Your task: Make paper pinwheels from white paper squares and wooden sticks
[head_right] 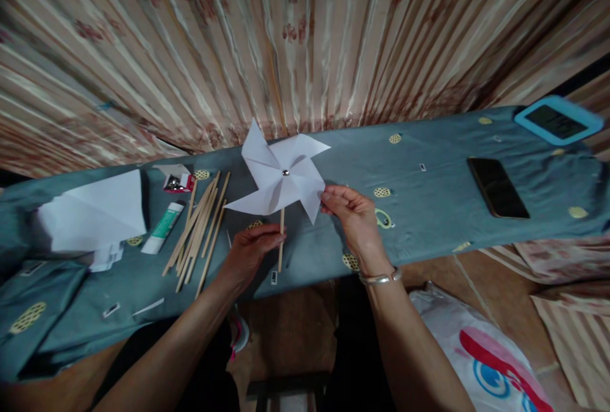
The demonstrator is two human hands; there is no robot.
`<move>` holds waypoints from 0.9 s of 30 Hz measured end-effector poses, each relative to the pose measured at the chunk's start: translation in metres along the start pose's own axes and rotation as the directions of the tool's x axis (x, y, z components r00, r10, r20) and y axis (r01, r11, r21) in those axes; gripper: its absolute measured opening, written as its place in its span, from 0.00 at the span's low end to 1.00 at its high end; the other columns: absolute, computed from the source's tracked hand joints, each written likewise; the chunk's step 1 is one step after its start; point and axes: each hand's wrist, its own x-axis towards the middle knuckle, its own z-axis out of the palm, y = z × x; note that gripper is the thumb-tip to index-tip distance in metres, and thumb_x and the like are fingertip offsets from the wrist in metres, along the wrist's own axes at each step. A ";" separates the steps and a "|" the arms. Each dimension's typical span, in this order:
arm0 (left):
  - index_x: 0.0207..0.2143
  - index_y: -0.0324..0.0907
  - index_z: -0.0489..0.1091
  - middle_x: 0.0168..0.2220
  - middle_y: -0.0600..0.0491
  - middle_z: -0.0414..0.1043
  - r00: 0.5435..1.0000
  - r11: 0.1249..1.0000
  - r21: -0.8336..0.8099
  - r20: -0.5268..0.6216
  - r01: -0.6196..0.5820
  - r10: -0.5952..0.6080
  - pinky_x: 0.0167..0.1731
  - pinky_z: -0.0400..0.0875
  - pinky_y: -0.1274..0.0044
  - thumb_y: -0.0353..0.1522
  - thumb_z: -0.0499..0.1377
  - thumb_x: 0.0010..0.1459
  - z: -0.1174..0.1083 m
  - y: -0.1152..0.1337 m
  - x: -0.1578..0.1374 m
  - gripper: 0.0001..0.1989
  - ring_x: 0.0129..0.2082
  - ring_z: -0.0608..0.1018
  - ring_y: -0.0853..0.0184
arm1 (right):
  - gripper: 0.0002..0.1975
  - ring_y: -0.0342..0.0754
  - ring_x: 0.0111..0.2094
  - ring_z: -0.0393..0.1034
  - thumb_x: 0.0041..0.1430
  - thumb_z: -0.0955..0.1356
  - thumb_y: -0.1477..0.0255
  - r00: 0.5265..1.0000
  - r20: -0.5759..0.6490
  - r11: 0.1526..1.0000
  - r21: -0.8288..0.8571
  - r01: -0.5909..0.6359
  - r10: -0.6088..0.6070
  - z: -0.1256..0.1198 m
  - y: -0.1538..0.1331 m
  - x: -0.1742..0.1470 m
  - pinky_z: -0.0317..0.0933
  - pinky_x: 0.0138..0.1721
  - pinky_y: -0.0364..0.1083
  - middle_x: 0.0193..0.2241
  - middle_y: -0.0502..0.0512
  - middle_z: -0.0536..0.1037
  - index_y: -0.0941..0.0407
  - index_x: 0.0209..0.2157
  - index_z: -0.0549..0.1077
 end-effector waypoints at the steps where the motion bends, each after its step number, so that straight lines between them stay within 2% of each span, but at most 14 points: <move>1: 0.26 0.40 0.81 0.26 0.52 0.79 1.000 1.000 0.000 0.000 0.001 -0.001 0.34 0.70 0.76 0.37 0.76 0.31 0.000 0.000 0.000 0.16 0.27 0.76 0.69 | 0.14 0.40 0.21 0.67 0.33 0.81 0.64 1.000 0.005 1.000 0.005 -0.010 0.010 0.000 0.000 0.000 0.62 0.24 0.42 0.21 0.47 0.79 0.52 0.25 0.81; 9: 0.26 0.41 0.81 0.26 0.52 0.79 1.000 1.000 0.007 -0.019 -0.014 0.014 0.33 0.70 0.75 0.36 0.75 0.31 0.002 -0.002 0.001 0.15 0.26 0.76 0.68 | 0.15 0.39 0.21 0.65 0.32 0.81 0.63 0.995 0.066 0.997 0.014 -0.080 0.079 0.007 0.004 -0.007 0.62 0.24 0.41 0.20 0.46 0.77 0.53 0.25 0.81; 16: 0.26 0.41 0.81 0.25 0.52 0.79 1.000 1.000 -0.021 -0.006 -0.017 0.017 0.34 0.70 0.76 0.35 0.76 0.31 0.003 -0.003 0.002 0.15 0.27 0.76 0.69 | 0.17 0.40 0.24 0.67 0.33 0.82 0.60 0.982 0.127 0.990 0.011 -0.143 0.140 0.013 0.010 -0.014 0.64 0.27 0.41 0.24 0.47 0.79 0.54 0.26 0.81; 22: 0.26 0.41 0.82 0.25 0.52 0.78 0.999 0.999 -0.008 0.016 -0.032 0.032 0.33 0.70 0.75 0.36 0.76 0.31 0.005 -0.002 -0.001 0.15 0.26 0.75 0.68 | 0.16 0.40 0.22 0.67 0.38 0.80 0.59 0.971 0.201 0.992 -0.023 -0.126 0.128 0.020 0.014 -0.021 0.63 0.26 0.42 0.24 0.49 0.80 0.54 0.26 0.81; 27: 0.27 0.42 0.82 0.25 0.52 0.78 0.999 0.999 0.005 0.028 -0.044 0.044 0.33 0.70 0.76 0.36 0.74 0.34 0.003 -0.002 -0.001 0.14 0.26 0.74 0.68 | 0.18 0.41 0.23 0.68 0.40 0.79 0.54 0.963 0.245 0.989 -0.122 -0.086 0.114 0.023 0.014 -0.022 0.63 0.27 0.43 0.23 0.50 0.80 0.55 0.25 0.79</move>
